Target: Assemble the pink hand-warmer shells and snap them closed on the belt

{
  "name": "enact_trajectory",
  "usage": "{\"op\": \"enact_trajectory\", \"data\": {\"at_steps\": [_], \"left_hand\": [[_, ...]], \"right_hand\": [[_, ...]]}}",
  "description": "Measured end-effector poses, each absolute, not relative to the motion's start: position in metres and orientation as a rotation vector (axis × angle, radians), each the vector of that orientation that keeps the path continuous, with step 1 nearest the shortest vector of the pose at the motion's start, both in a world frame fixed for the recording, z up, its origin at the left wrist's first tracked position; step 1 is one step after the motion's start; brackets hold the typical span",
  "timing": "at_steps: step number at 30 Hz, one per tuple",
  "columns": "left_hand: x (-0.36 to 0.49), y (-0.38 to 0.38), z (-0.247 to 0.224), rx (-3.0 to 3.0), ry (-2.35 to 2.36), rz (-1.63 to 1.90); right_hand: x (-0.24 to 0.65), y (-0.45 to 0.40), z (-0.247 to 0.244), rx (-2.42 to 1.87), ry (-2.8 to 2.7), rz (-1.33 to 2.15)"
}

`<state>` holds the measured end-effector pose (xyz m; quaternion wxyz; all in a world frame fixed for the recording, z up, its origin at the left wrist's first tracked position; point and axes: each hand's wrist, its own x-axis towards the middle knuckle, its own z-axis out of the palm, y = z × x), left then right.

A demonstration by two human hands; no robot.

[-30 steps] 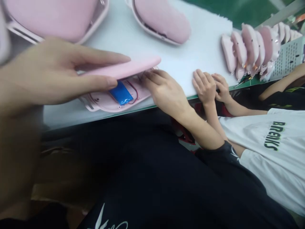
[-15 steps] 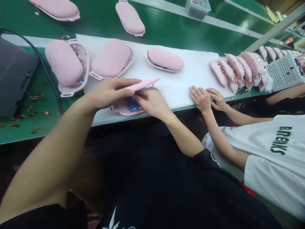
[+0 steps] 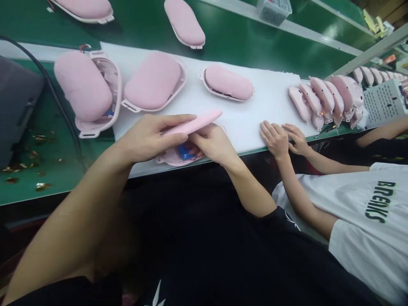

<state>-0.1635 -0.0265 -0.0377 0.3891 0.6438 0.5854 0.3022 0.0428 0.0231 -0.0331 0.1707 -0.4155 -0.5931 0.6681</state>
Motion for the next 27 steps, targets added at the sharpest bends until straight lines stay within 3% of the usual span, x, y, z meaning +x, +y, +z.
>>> {"op": "enact_trajectory", "data": {"at_steps": [10, 19, 27], "left_hand": [[-0.162, -0.023, -0.033, 1.725, 1.491, 0.731], [-0.157, -0.030, -0.024, 1.772, 1.553, 0.753], [-0.151, -0.028, -0.019, 1.752, 1.591, 0.710]], "right_hand": [[0.075, 0.038, -0.021, -1.066, -1.817, 1.939], [0.093, 0.070, -0.052, -0.870, -2.544, 0.609], [0.092, 0.088, -0.074, -0.815, -2.649, 0.567]]}}
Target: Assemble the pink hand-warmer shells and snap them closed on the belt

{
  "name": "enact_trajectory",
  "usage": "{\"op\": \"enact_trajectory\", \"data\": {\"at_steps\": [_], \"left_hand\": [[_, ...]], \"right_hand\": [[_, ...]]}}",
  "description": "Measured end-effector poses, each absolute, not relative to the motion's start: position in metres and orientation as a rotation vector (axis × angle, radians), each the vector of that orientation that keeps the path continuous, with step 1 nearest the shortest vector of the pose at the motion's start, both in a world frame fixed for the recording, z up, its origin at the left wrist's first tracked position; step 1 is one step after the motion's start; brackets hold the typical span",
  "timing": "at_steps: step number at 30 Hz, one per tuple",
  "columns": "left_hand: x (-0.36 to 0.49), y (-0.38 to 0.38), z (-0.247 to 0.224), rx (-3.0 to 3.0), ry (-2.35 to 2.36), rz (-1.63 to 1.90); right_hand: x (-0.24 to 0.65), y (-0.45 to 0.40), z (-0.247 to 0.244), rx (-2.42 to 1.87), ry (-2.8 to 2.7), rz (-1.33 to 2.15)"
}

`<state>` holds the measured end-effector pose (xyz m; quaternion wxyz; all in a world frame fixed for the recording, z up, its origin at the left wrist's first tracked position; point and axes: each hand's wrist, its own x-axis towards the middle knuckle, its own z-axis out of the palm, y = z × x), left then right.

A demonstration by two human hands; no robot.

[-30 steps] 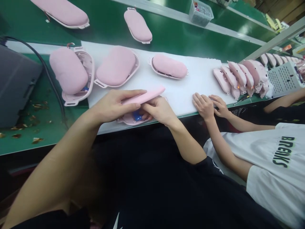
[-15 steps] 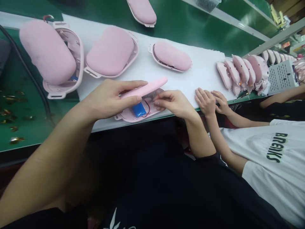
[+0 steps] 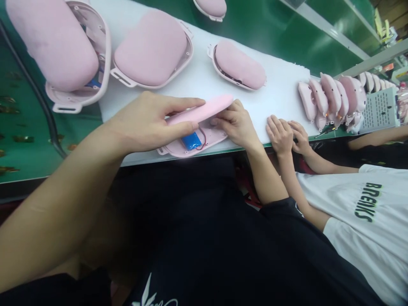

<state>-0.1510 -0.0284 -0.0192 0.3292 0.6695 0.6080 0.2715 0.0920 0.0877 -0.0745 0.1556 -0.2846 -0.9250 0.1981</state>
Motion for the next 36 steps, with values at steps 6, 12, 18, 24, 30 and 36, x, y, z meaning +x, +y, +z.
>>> {"op": "enact_trajectory", "data": {"at_steps": [6, 12, 18, 24, 30, 36], "left_hand": [[-0.151, -0.027, -0.020, 1.786, 1.548, 0.696], [-0.150, -0.027, -0.017, 1.736, 1.560, 0.709], [-0.150, -0.028, -0.018, 1.770, 1.532, 0.717], [-0.148, -0.029, -0.017, 1.795, 1.546, 0.691], [-0.148, -0.028, -0.019, 1.784, 1.588, 0.712], [-0.148, -0.028, -0.018, 1.791, 1.554, 0.697]], "right_hand": [[0.098, 0.090, -0.079, -0.786, -2.581, 0.536], [0.097, 0.089, -0.085, -0.788, -2.578, 0.553], [0.096, 0.087, -0.083, -0.786, -2.572, 0.530], [0.097, 0.090, -0.070, -0.703, -2.657, 0.503], [0.086, 0.088, -0.060, -0.776, -2.723, 0.479], [0.089, 0.087, -0.054, -0.798, -2.719, 0.535]]}}
